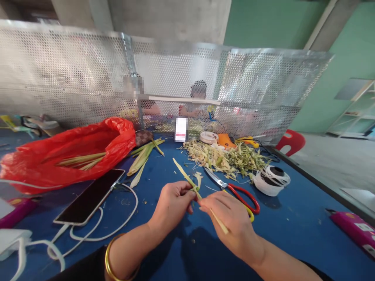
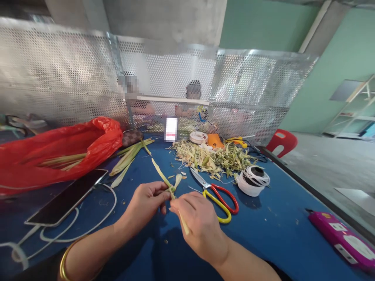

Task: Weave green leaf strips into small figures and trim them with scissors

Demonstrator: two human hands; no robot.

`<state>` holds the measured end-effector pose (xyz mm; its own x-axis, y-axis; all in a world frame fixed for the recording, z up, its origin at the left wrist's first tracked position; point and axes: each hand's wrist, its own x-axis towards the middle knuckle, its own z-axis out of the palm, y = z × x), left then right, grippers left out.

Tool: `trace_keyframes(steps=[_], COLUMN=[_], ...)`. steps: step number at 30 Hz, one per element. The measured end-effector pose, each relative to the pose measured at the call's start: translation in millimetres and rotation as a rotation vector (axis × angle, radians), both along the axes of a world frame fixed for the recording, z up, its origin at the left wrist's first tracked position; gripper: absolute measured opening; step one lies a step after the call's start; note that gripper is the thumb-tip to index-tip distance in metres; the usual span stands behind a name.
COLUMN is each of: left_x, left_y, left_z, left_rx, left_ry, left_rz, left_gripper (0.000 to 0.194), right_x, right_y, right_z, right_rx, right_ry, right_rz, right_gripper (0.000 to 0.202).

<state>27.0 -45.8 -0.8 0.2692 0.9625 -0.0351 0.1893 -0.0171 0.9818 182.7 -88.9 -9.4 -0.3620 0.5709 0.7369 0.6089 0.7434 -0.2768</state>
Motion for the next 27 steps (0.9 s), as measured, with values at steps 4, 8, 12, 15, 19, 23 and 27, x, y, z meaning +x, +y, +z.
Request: trace_keyframes(steps=[4, 8, 12, 15, 19, 23, 27], left_x=[-2, -3, 0, 4, 2, -2, 1], left_y=[2, 0, -4, -6, -4, -3, -11], left_z=[9.0, 14.7, 9.3, 3.5, 3.5, 11.8, 14.1], left_rx=[-0.138, -0.260, -0.218, -0.202, -0.221, -0.204, -0.271], left_ry=[-0.141, -0.251, -0.247, -0.271, -0.313, -0.242, -0.054], left_rz=[-0.020, -0.062, 0.022, 0.103, 0.130, 0.019, -0.206], left_gripper=[0.008, 0.017, 0.023, 0.022, 0.024, 0.023, 0.018], right_x=[-2, 0, 1, -1, -1, 7, 14], right_y=[2, 3, 1, -1, -1, 3, 12], right_z=[-1.6, -2.2, -3.3, -4.1, -1.0, 8.3, 18.7], right_rx=[0.009, 0.006, 0.045, 0.205, 0.320, 0.232, -0.175], right_ry=[0.030, 0.004, -0.053, -0.227, -0.460, -0.190, 0.132], right_rz=[-0.009, -0.018, -0.014, 0.009, 0.072, -0.042, -0.173], right_gripper=[0.015, 0.016, 0.016, 0.023, 0.035, 0.041, 0.015])
